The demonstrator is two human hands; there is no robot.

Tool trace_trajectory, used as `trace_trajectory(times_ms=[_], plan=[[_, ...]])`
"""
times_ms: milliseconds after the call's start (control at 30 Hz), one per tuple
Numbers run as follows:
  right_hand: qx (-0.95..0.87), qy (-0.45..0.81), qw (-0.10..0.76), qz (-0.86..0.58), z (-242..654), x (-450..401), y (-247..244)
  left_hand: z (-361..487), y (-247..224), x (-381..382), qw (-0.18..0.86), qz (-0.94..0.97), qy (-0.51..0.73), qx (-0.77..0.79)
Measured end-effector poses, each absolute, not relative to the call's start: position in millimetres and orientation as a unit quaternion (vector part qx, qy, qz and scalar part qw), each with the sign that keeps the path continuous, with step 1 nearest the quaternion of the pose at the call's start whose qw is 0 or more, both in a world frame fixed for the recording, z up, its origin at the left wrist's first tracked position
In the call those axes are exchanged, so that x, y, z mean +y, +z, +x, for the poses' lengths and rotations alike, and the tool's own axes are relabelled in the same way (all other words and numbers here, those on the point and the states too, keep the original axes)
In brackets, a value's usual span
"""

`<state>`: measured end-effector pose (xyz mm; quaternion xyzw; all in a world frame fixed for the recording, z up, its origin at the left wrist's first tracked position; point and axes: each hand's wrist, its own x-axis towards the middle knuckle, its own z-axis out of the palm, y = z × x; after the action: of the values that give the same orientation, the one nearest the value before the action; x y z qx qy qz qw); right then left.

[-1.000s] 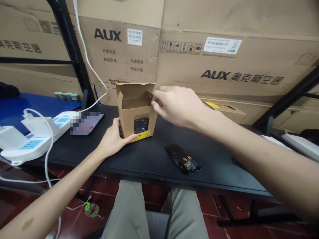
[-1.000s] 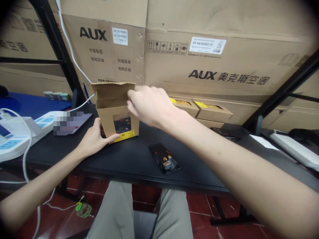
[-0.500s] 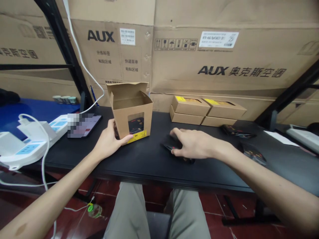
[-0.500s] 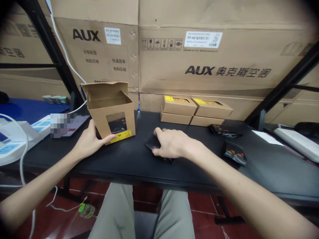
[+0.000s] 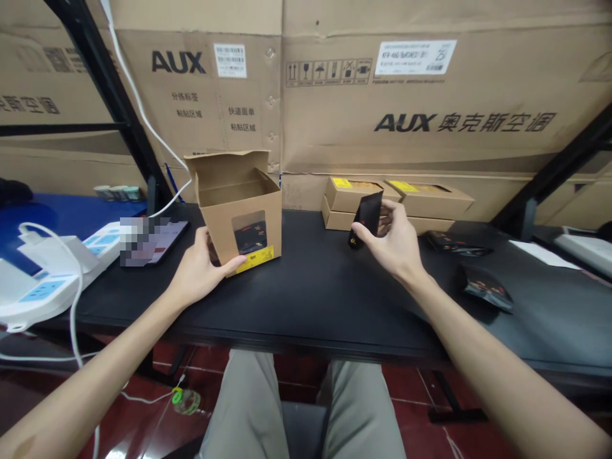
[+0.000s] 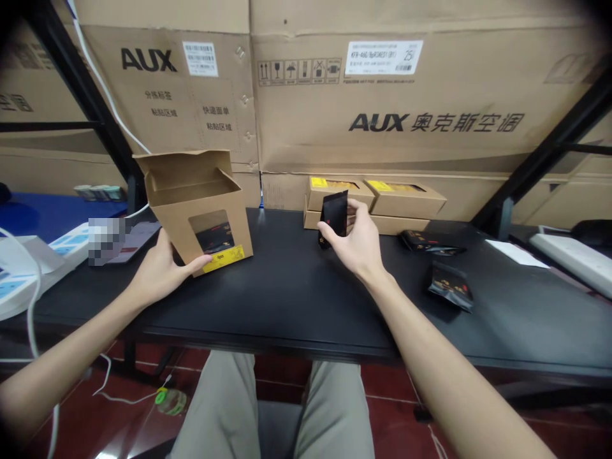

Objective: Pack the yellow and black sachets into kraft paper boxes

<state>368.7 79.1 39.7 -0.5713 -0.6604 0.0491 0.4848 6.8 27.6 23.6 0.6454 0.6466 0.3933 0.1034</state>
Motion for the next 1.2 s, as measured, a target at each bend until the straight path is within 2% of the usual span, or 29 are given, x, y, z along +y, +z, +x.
trace_trajectory(times_ms=[300, 467, 800, 1033, 1200], plan=[[-0.676, 0.098, 0.467, -0.561, 359, 76, 34, 8, 25, 26, 0.092, 0.635, 0.387, 0.662], [-0.688, 0.035, 0.460, -0.560, 361, 75, 33, 6, 23, 27, 0.089, 0.635, 0.386, 0.663], [-0.587, 0.082, 0.581, -0.557, 367, 74, 41, 7, 24, 27, 0.082, 0.634, 0.385, 0.665], [-0.591, -0.006, 0.529, -0.609, 370, 70, 46, 6, 23, 27, 0.082, 0.636, 0.381, 0.666], [-0.597, -0.014, 0.535, -0.598, 371, 75, 41, 6, 23, 27, 0.085, 0.634, 0.385, 0.665]])
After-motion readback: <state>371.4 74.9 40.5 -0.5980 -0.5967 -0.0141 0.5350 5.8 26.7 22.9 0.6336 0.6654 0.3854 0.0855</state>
